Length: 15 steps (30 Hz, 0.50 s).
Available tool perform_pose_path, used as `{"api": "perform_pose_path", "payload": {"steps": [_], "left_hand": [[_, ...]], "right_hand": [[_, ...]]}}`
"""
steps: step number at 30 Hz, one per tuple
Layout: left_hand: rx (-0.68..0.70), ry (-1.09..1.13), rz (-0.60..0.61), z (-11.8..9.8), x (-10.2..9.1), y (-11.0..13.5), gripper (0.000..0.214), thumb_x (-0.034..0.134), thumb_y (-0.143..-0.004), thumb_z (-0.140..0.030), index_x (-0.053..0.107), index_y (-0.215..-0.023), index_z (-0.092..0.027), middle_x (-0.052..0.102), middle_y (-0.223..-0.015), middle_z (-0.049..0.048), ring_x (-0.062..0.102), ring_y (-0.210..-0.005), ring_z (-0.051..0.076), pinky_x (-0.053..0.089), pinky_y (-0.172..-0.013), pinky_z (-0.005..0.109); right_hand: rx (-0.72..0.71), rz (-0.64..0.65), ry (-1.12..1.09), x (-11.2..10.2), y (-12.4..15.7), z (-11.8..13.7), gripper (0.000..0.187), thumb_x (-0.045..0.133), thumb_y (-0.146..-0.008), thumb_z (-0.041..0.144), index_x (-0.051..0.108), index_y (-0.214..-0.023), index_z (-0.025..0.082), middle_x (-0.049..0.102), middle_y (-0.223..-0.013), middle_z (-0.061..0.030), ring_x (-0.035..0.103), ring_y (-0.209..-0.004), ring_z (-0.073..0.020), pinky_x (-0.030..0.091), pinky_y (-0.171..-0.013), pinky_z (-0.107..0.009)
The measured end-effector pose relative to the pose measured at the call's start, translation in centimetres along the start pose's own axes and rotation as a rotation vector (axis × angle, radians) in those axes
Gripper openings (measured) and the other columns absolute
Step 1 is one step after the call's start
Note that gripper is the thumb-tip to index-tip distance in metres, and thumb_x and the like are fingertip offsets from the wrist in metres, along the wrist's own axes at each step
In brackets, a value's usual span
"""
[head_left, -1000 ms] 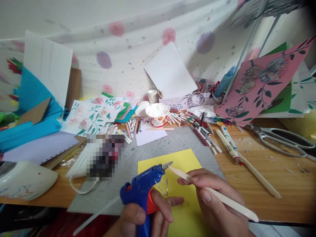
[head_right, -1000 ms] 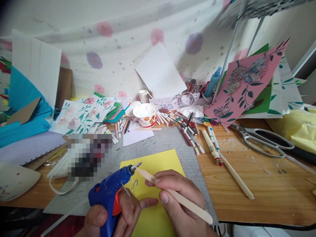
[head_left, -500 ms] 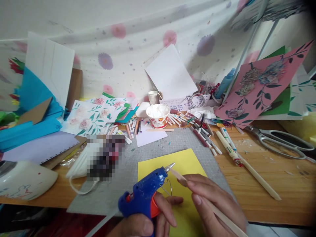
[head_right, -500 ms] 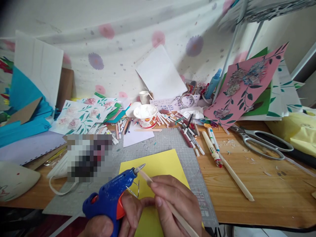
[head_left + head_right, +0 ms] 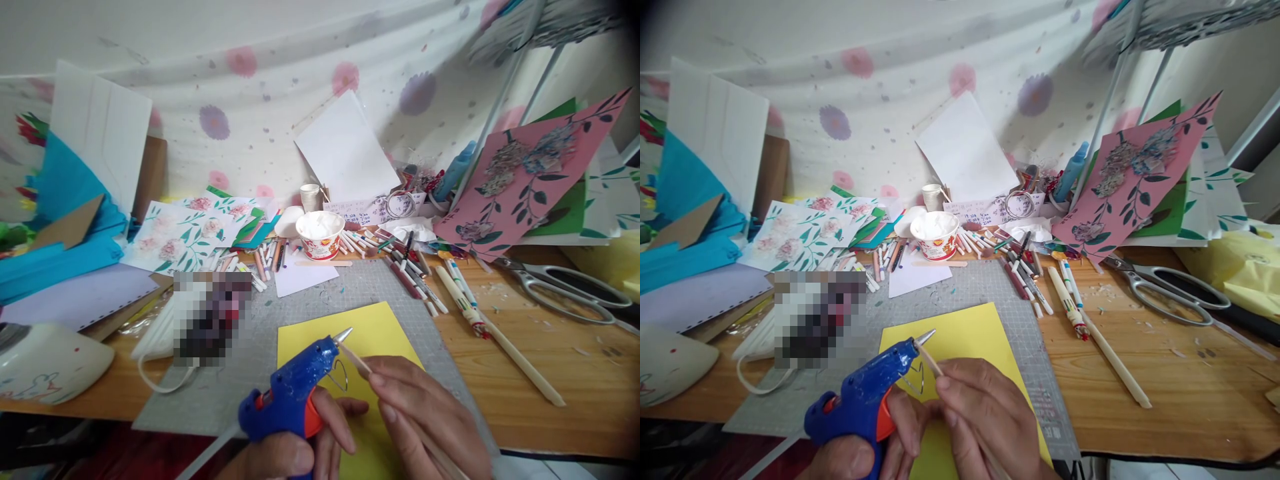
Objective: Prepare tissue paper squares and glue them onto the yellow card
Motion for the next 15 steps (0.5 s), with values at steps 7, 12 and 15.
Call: {"api": "perform_pose_path", "payload": {"steps": [7, 12, 15], "left_hand": [[0.083, 0.139, -0.085, 0.7, 0.3, 0.1, 0.034, 0.063, -0.082, -0.045, 0.072, -0.092, -0.013, 0.065, -0.049, -0.0021, 0.06, -0.048, 0.015, 0.042, -0.099, 0.044], [0.219, 0.302, -0.169, 1.4, 0.9, -0.1, 0.034, 0.063, -0.079, -0.042, 0.076, -0.091, -0.012, 0.058, -0.04, -0.0043, 0.056, -0.039, 0.014, 0.041, -0.101, 0.046], [0.237, 0.335, -0.192, 1.4, 1.0, -0.2, 0.035, 0.063, -0.08, -0.043, 0.077, -0.088, -0.012, 0.056, -0.038, -0.0045, 0.054, -0.037, 0.012, 0.045, -0.098, 0.042]], "right_hand": [[0.009, 0.071, 0.071, -0.5, -0.7, 0.6, 0.051, 0.057, -0.081, -0.002, 0.065, -0.124, 0.025, 0.077, -0.103, -0.0115, 0.075, -0.095, -0.0247, 0.065, -0.075, -0.034], [-0.116, 0.1, 0.14, -0.1, -0.9, 0.5, 0.041, 0.055, -0.086, -0.001, 0.064, -0.123, 0.016, 0.076, -0.103, -0.0153, 0.075, -0.097, -0.0238, 0.066, -0.077, -0.033], [-0.171, -0.009, 0.197, 0.3, -0.6, 0.2, 0.031, 0.053, -0.091, 0.006, 0.067, -0.118, 0.015, 0.077, -0.1, -0.0144, 0.076, -0.094, -0.0231, 0.066, -0.075, -0.031]]}}
Point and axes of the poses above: each hand's wrist, its own y-axis away from the middle knuckle, its own x-axis out of the palm, z = x × y, the point moved 2 cm from there along -y, towards the middle knuckle
